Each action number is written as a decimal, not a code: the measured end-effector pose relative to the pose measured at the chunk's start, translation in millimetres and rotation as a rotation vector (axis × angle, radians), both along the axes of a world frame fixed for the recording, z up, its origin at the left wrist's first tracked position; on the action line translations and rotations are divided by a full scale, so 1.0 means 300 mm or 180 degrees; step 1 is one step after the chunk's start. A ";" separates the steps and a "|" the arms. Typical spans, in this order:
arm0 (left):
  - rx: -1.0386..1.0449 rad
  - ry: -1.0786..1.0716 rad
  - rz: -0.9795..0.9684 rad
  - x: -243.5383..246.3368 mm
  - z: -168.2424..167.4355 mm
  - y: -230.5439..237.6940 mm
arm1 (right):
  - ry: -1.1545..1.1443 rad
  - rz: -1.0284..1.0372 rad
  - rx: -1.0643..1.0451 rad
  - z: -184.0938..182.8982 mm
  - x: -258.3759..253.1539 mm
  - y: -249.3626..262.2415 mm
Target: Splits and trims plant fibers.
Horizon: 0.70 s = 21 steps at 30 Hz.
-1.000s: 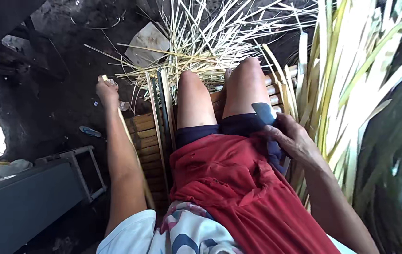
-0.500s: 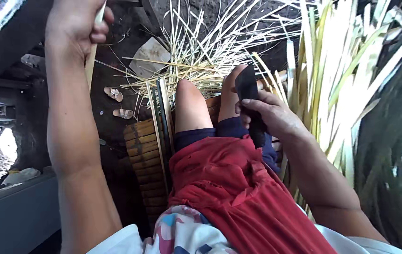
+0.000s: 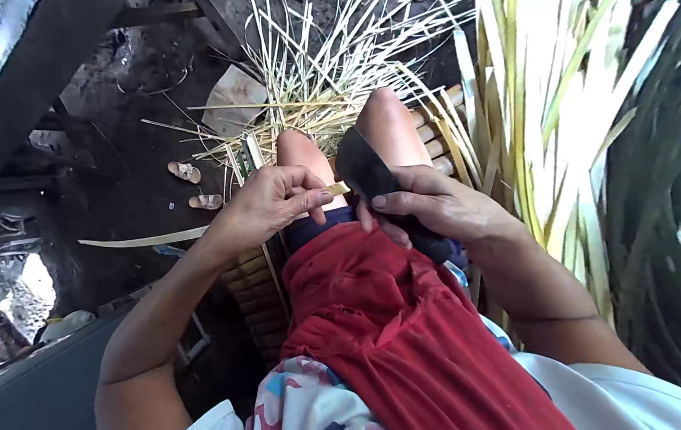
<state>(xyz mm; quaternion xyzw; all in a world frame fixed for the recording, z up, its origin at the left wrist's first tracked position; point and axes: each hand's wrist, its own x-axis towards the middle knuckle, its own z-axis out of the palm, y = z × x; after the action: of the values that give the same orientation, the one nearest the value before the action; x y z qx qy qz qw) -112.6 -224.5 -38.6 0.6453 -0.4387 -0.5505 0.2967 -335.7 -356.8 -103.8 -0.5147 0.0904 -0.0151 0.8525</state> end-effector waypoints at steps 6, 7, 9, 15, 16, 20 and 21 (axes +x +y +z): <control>-0.0019 0.0020 -0.0070 -0.016 0.018 0.002 | -0.0167 -0.0034 -0.0290 0.008 -0.018 0.008; -0.0016 0.0027 -0.0047 -0.019 0.019 0.002 | -0.0203 -0.0050 -0.0350 0.009 -0.019 0.011; -0.0039 0.0022 0.0004 -0.024 0.016 0.001 | -0.0211 -0.0053 -0.0456 0.010 -0.017 0.014; -0.0181 0.0057 0.0057 -0.031 0.012 0.011 | -0.0150 -0.0101 -0.0435 0.003 -0.051 0.028; -0.0224 0.0072 0.0070 -0.032 0.014 0.012 | -0.0194 -0.0072 -0.0446 0.008 -0.043 0.022; -0.0375 0.0007 0.0114 -0.041 0.027 0.023 | -0.0284 0.0066 -0.0448 0.025 -0.015 0.003; -0.0387 -0.0023 0.0142 -0.045 0.032 0.030 | -0.0266 0.0031 -0.0432 0.026 -0.024 0.008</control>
<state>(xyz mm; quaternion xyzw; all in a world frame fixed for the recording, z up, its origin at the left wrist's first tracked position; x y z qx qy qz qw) -126.1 -215.4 -29.0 0.6376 -0.4579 -0.5138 0.3460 -343.0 -354.4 -96.1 -0.5706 0.0509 -0.0385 0.8187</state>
